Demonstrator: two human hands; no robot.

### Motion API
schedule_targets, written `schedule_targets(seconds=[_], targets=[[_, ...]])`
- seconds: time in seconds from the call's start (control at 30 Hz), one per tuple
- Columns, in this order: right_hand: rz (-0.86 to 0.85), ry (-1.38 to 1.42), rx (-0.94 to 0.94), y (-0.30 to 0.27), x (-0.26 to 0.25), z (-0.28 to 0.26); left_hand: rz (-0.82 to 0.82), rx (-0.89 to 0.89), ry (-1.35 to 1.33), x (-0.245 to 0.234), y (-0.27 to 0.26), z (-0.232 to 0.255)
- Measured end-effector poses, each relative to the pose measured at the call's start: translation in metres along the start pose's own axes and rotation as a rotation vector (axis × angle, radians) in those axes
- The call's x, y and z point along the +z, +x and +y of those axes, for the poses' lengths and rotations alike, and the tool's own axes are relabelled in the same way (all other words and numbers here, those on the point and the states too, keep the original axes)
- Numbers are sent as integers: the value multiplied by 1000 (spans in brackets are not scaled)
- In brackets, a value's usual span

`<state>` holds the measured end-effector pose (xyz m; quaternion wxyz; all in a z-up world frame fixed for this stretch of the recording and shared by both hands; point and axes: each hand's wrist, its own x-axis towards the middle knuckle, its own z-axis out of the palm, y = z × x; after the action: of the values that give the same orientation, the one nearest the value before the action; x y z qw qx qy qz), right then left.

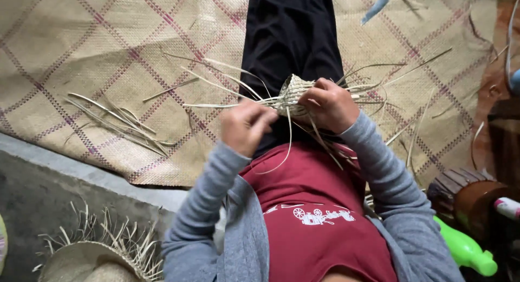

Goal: A person is weaving a bucket hat using dried plant fibers while sitting on a floor mat.

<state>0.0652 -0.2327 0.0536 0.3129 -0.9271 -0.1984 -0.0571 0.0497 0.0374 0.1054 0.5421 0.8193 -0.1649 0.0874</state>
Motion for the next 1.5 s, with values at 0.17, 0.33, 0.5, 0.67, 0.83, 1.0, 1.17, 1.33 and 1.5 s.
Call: schedule_targets(seconds=[0.17,0.33,0.5,0.67,0.83,1.0,1.17,1.33,1.5], targets=[[-34,55,-43,1,-4,-2,-73,-677,-474,58,-37,-61],[-32,148,-30,1,-3,-1,-10,-774,-660,72,-41,-71],[-39,221,-24,2,-5,-2,-27,-805,-697,69,-40,-74],[-75,236,-32,1,-7,-1,-55,-872,-678,69,-37,-75],[-85,255,-36,3,-10,-4,-46,-872,-703,65,-33,-65],[-94,259,-58,5,-11,-8,34,-815,-731,75,-37,-67],[-122,208,-63,6,-14,-15,157,-742,-718,86,-44,-71],[-98,119,-82,2,-10,-13,269,-577,-574,81,-31,-41],[-59,48,-124,-2,-5,-11,295,-158,124,51,-3,-60]])
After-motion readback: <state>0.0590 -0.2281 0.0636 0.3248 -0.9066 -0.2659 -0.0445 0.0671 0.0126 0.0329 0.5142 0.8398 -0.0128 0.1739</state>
